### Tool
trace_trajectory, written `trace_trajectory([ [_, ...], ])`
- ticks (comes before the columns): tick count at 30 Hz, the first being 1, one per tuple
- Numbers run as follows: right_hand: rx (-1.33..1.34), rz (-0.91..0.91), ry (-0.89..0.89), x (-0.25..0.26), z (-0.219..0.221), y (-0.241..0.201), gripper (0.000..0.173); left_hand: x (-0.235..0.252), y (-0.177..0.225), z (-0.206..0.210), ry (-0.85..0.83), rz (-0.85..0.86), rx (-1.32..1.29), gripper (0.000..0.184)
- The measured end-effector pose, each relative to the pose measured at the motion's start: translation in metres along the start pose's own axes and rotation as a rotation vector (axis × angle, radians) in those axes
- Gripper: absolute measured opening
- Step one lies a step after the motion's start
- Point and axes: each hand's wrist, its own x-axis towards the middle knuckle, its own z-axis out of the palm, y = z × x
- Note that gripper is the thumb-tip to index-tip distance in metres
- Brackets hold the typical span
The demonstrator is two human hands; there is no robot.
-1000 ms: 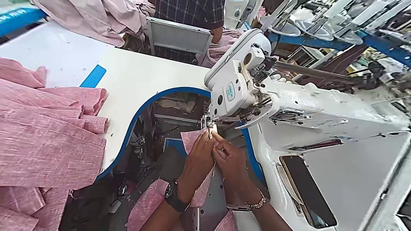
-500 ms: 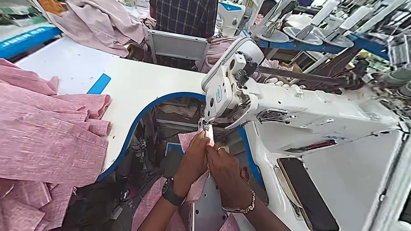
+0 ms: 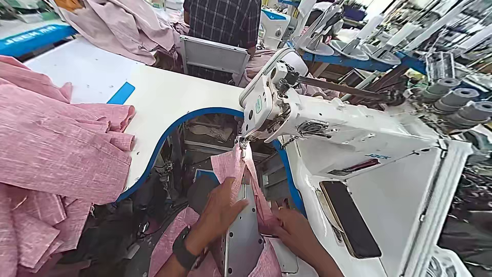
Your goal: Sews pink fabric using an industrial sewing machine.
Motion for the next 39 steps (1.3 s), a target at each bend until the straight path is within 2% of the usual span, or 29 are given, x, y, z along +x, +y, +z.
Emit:
trace_trajectory([
  [2,0.219,-0.203,0.005,-0.014,0.006,0.019,0.025,-0.019,-0.004,0.017,0.142,0.147,0.122,0.030],
  [3,0.190,-0.324,0.063,-0.014,0.003,0.008,0.026,-0.019,-0.010,0.028,0.261,0.275,0.173,0.024],
  [5,-0.102,-0.489,0.233,-0.012,0.002,-0.042,0.023,-0.014,-0.021,0.044,0.409,0.461,0.257,0.018],
  [6,-0.248,-0.465,0.242,-0.012,0.004,-0.069,0.017,-0.010,-0.024,0.046,0.422,0.495,0.271,0.014],
  [8,-0.388,-0.225,0.014,-0.011,0.009,-0.106,0.015,-0.004,-0.028,0.043,0.374,0.462,0.225,0.014],
  [10,-0.320,0.046,-0.271,0.000,-0.005,-0.120,0.028,0.000,-0.026,0.037,0.332,0.395,0.171,0.023],
  [12,-0.267,0.147,-0.353,0.010,-0.030,-0.126,0.036,-0.007,-0.015,0.029,0.243,0.313,0.136,0.030],
  [14,-0.291,0.117,-0.316,0.015,-0.049,-0.128,0.033,-0.010,-0.014,0.026,0.194,0.318,0.117,0.031],
  [17,-0.291,0.023,-0.240,0.015,-0.039,-0.108,0.026,-0.010,-0.023,0.018,0.144,0.328,0.151,0.032],
  [18,-0.292,0.019,-0.271,0.019,-0.040,-0.100,0.028,-0.006,-0.021,0.018,0.148,0.330,0.161,0.032],
  [22,-0.206,-0.069,-0.374,0.033,-0.046,-0.091,0.029,0.004,-0.006,0.031,0.310,0.301,0.190,0.024],
  [25,-0.199,-0.086,-0.418,0.033,-0.051,-0.087,0.028,-0.005,0.000,0.021,0.160,0.145,0.191,0.029],
  [26,-0.209,-0.061,-0.443,0.033,-0.052,-0.085,0.028,-0.012,-0.002,0.018,0.114,0.141,0.172,0.029],
  [27,-0.217,-0.029,-0.476,0.031,-0.049,-0.082,0.029,-0.021,-0.008,0.021,0.124,0.189,0.155,0.029],
  [30,-0.248,-0.026,-0.514,0.039,-0.052,-0.078,0.029,-0.006,-0.024,0.034,0.393,0.500,0.147,0.026],
  [32,-0.279,-0.031,-0.515,0.041,-0.053,-0.083,0.030,0.006,-0.028,0.039,0.457,0.544,0.148,0.025],
  [37,-0.255,-0.068,-0.545,0.043,-0.057,-0.079,0.032,-0.011,-0.005,0.021,0.225,0.293,0.248,0.028],
  [39,-0.261,-0.070,-0.545,0.044,-0.053,-0.079,0.031,-0.018,-0.011,0.023,0.250,0.350,0.240,0.028],
])
